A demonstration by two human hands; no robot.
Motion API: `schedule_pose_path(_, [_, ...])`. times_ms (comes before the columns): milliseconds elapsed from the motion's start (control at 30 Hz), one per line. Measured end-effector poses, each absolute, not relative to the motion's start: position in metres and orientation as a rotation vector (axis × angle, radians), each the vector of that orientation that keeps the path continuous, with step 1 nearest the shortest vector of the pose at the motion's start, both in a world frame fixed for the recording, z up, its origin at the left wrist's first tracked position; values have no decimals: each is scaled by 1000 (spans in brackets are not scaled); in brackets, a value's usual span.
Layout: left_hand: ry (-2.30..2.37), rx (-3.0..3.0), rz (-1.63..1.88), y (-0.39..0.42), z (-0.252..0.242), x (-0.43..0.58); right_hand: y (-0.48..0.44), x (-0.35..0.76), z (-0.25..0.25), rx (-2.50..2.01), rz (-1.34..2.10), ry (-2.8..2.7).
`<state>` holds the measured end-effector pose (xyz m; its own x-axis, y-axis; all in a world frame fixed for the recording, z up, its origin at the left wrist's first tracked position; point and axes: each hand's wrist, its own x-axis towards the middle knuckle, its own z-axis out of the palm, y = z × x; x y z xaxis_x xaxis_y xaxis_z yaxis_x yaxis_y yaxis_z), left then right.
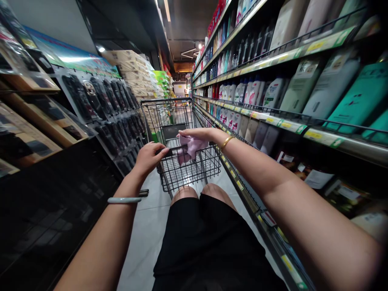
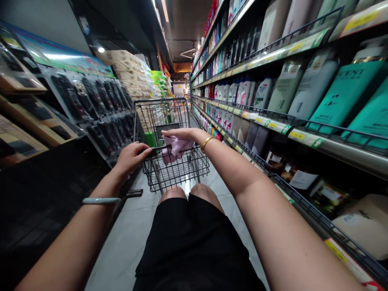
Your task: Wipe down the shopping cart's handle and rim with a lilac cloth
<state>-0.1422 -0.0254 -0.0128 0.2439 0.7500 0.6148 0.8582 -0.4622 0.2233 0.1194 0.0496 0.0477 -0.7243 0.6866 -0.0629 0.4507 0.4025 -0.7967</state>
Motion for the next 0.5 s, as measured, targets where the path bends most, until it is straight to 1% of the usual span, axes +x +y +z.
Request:
schedule_pose_path(67, [-1552, -2400, -978, -26, -8, -146, 49, 123, 51, -960, 1347, -2368])
schedule_pose_path(167, [-1589, -2458, -924, -26, -4, -152, 50, 125, 49, -993, 1310, -2437])
schedule_pose_path(233, [-1605, -2465, -892, -23, -3, -155, 51, 122, 44, -1020, 1095, -2534])
schedule_pose_path(367, [-1618, -2455, -851, -19, -2, -158, 48, 116, 33, -1117, 430, -2635])
schedule_pose_path(433, [-1625, -2455, -844, -18, -2, -158, 46, 114, 32, -1163, 329, -2611])
schedule_pose_path(500, [-1634, -2454, -837, -18, 0, -159, 45, 113, 33, -1200, 346, -2584])
